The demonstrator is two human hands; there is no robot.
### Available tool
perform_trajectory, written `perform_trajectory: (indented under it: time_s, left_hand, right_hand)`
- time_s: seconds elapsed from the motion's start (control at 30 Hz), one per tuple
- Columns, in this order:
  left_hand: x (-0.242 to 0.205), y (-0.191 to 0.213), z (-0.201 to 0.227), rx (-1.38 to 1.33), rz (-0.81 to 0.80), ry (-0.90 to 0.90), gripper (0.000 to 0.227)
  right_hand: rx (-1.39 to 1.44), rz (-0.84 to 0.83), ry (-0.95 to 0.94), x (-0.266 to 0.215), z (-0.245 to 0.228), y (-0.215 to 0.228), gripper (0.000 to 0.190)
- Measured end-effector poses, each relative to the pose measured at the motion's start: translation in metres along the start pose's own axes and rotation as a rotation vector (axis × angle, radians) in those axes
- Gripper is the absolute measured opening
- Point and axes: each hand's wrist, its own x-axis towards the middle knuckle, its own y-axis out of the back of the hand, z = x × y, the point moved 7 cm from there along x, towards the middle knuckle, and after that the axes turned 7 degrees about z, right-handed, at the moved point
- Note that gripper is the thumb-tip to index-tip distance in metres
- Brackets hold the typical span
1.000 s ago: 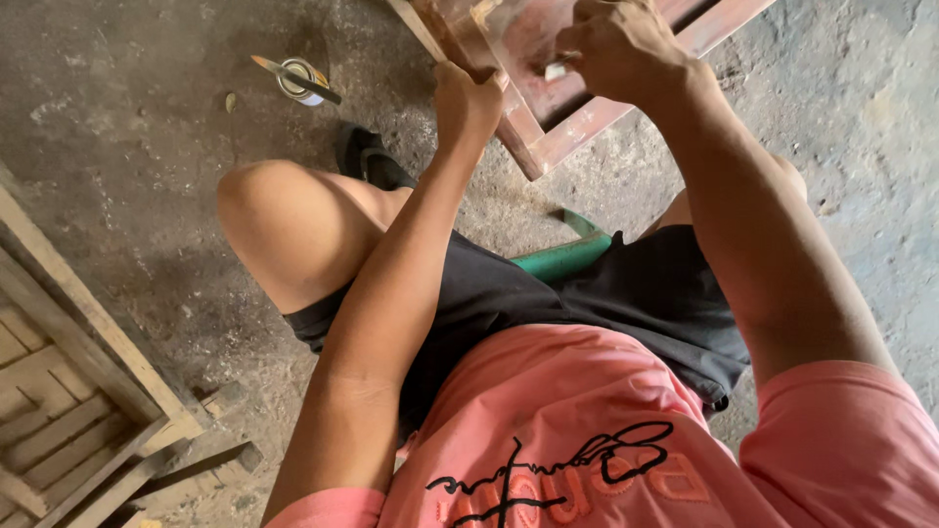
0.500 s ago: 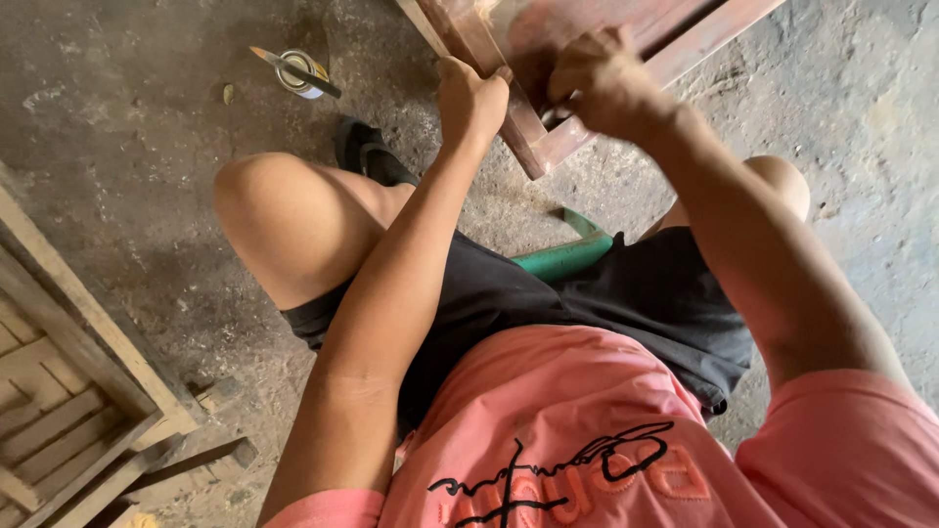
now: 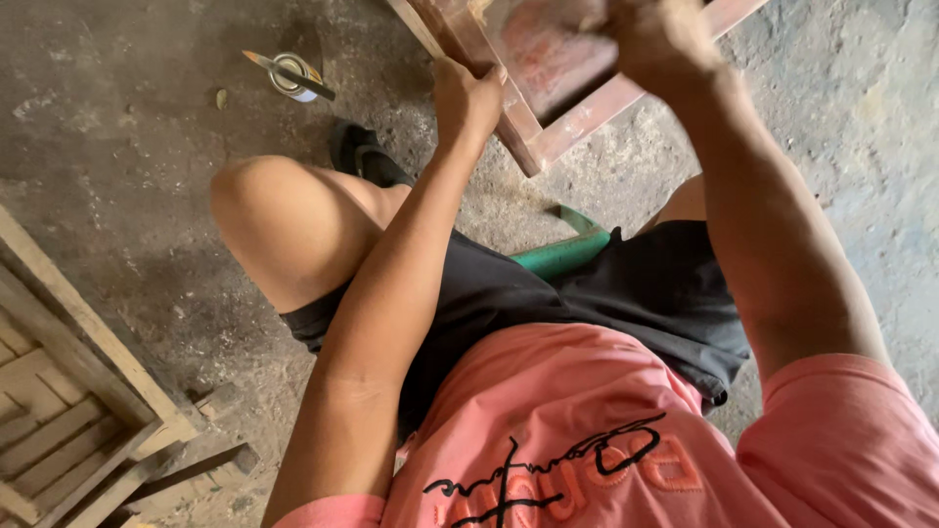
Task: The person sands the surface and edges of a wooden cabinet door using a piece of sandpaper held in their hands.
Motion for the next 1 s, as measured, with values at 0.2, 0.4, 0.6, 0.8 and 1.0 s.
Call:
perform_trajectory:
  time_s: [0.2,0.4,0.6,0.8,1.0]
  left_hand:
    - [-0.003,0.001,0.01,-0.091,-0.02,-0.003,0.039]
    - [0.004,-0.004,-0.004,-0.079,-0.008,-0.06,0.036]
    - [0.01,0.001,-0.002,-0.081,0.04,-0.15,0.041]
    - [-0.001,0.009,-0.003,-0.246,-0.044,0.053,0.043]
    - [-0.082,0.038,0.058,0.379,0.542,-1.001,0.063]
  right_hand:
    - [-0.131,-0.136,-0.776,-0.067,0.01,0.009,0.038]
    - [0.786,0.117,-0.268,-0.08,-0.092,-0.026,0.035]
    - [0.282,0.336,-0.332,-0.062,-0.071,0.018,0.033]
    - [0.586,0.121,-0.065,-0.062,-0.155,0.067,0.045]
    - [0.702,0.514,-0.846,-0.104,-0.115,0.074,0.014]
